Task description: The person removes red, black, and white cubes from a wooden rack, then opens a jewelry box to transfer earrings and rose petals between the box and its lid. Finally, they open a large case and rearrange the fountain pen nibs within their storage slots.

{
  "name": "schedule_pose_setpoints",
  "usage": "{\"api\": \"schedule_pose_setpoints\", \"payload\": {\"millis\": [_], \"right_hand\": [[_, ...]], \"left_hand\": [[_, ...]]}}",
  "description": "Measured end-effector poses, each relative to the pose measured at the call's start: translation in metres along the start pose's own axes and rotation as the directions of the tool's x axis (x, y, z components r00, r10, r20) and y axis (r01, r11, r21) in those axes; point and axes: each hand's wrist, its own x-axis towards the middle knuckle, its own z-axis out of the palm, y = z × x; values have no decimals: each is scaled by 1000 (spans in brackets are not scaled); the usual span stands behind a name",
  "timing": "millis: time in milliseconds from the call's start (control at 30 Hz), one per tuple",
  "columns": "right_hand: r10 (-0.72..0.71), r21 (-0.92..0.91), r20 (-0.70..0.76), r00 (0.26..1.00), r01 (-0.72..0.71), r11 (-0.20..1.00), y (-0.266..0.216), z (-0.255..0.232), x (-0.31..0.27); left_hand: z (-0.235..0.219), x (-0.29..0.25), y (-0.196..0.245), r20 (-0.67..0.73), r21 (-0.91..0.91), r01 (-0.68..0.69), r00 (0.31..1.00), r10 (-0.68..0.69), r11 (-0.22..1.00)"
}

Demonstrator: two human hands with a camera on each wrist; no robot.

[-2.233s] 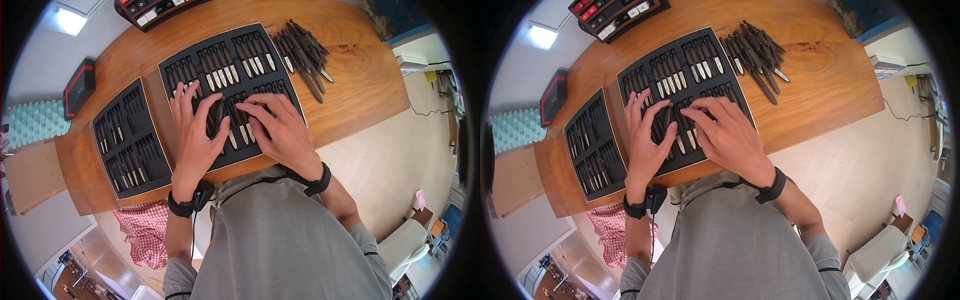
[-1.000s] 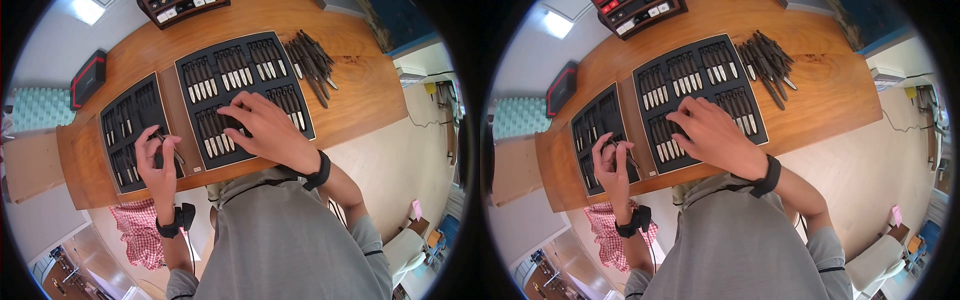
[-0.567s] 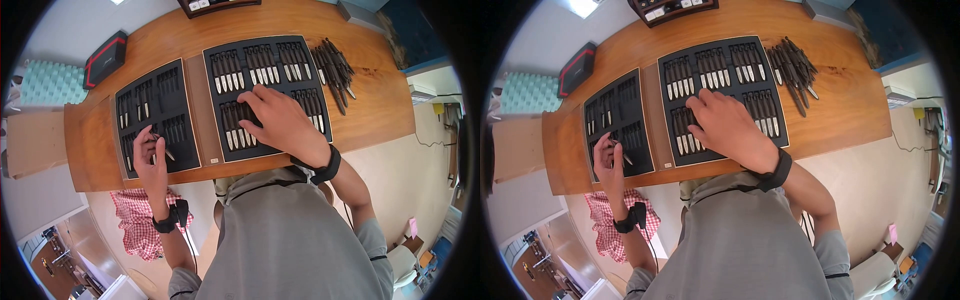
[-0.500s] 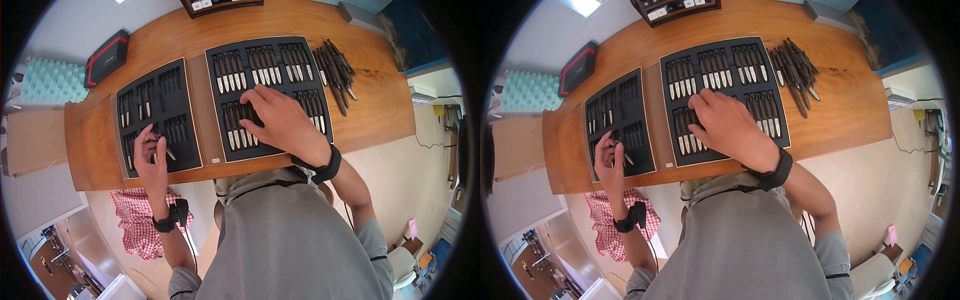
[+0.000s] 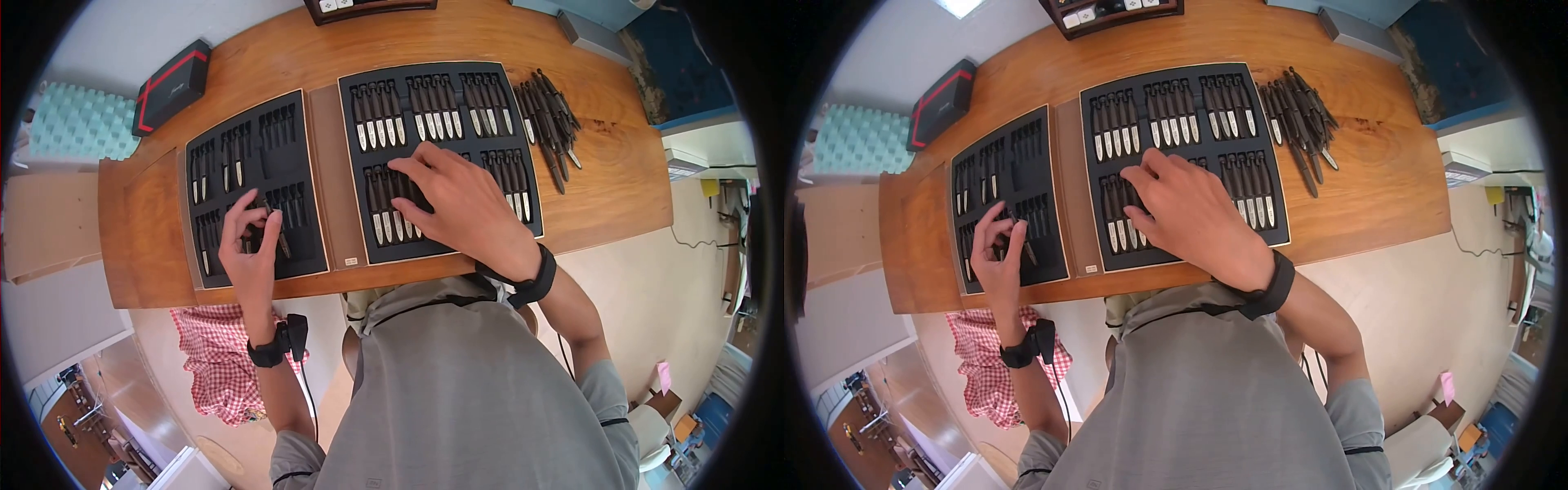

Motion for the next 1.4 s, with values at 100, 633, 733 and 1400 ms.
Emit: {"api": "schedule_pose_setpoints", "payload": {"millis": [100, 633, 733, 1400], "right_hand": [[-8, 33, 12, 1000, 8, 999, 1, 2, 0], [-64, -77, 0, 998, 64, 995, -11, 7, 12], [-51, -120, 13, 999, 52, 991, -12, 8, 18], [-12, -83, 14, 1000, 13, 996, -12, 11, 14]], "left_hand": [[5, -1, 0, -23, -42, 23, 999, -24, 999], [10, -2, 4, 2, 244, -57, 998, 58, 968], [10, -3, 1, 13, 250, -67, 998, 66, 966], [14, -5, 1, -25, 270, -95, 994, 105, 958]]}}
